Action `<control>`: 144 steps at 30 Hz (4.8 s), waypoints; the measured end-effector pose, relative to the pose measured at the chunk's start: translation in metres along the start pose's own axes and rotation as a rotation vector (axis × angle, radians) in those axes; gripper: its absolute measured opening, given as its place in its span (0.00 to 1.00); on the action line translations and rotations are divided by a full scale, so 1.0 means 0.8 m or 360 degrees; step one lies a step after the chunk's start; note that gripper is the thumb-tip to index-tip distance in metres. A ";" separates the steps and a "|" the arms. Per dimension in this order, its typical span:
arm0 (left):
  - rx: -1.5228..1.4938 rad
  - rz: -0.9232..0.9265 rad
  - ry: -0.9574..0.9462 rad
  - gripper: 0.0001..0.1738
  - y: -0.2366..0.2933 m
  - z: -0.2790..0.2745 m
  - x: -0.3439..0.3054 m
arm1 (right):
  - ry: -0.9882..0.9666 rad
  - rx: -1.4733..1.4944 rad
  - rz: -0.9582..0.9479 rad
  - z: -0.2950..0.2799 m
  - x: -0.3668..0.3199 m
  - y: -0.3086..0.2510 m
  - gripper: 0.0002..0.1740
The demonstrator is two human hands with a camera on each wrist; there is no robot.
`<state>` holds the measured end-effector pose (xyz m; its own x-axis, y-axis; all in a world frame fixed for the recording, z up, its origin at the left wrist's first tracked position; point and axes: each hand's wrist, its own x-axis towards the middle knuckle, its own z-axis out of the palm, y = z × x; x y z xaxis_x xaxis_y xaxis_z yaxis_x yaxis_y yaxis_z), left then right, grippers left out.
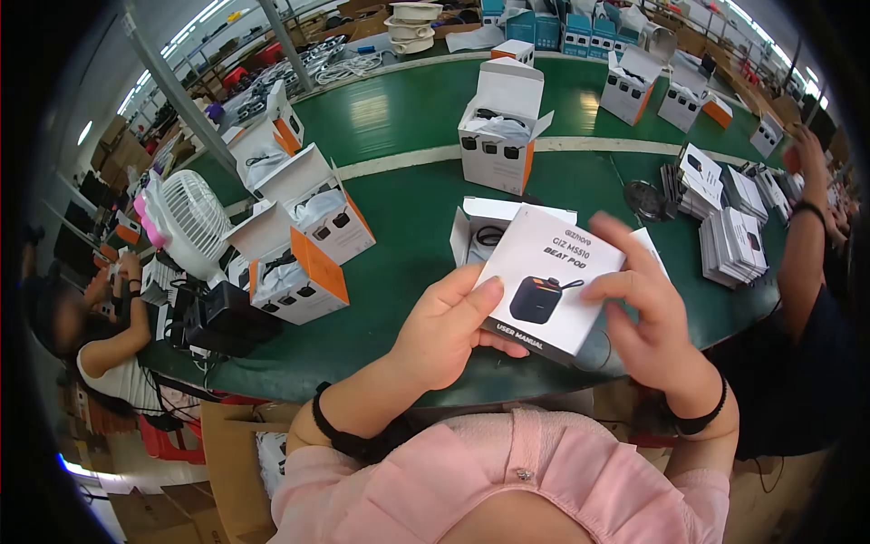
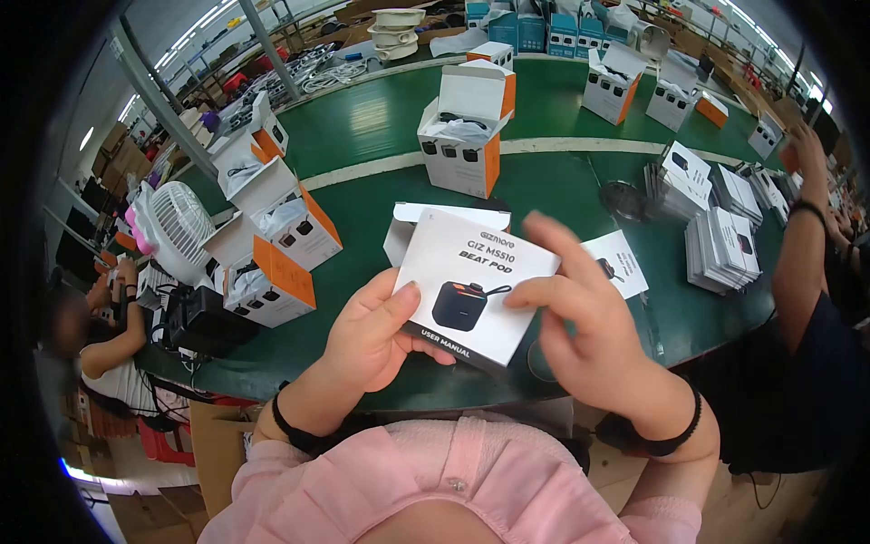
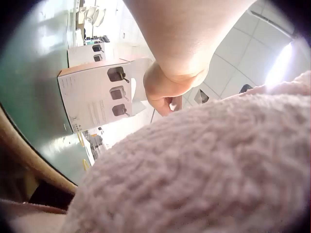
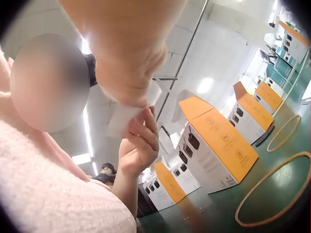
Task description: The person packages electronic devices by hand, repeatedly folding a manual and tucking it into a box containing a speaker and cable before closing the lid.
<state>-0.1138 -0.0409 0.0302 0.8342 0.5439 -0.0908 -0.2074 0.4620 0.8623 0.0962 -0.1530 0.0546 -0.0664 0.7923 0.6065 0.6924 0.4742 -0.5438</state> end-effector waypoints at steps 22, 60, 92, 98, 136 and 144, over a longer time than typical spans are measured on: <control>0.0303 0.0094 -0.0032 0.22 -0.016 0.010 -0.009 | -0.0032 0.0831 0.0509 0.033 -0.020 -0.018 0.20; 0.2901 0.1113 0.0358 0.34 -0.013 -0.023 0.042 | -0.1232 -0.1690 -0.0184 0.033 0.120 -0.030 0.07; 0.3030 0.1085 0.0340 0.36 -0.013 -0.020 0.040 | -0.0926 -0.0954 0.0133 0.022 0.123 0.023 0.05; 0.3020 0.1071 0.0320 0.36 -0.013 -0.022 0.043 | -0.1082 -0.1106 0.0143 0.028 0.125 0.041 0.03; 0.1614 0.0822 -0.0399 0.28 0.020 -0.092 0.039 | -0.0620 0.0268 -0.0094 0.029 0.043 0.071 0.23; 0.1755 0.0712 -0.0202 0.22 0.019 -0.083 0.039 | -0.0359 0.0089 -0.0079 0.053 0.033 0.081 0.22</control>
<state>-0.1245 0.0296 0.0076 0.8571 0.4015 0.3227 0.0059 -0.6340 0.7733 0.1090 -0.0853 0.0106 -0.2623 0.8302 0.4918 0.6440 0.5302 -0.5515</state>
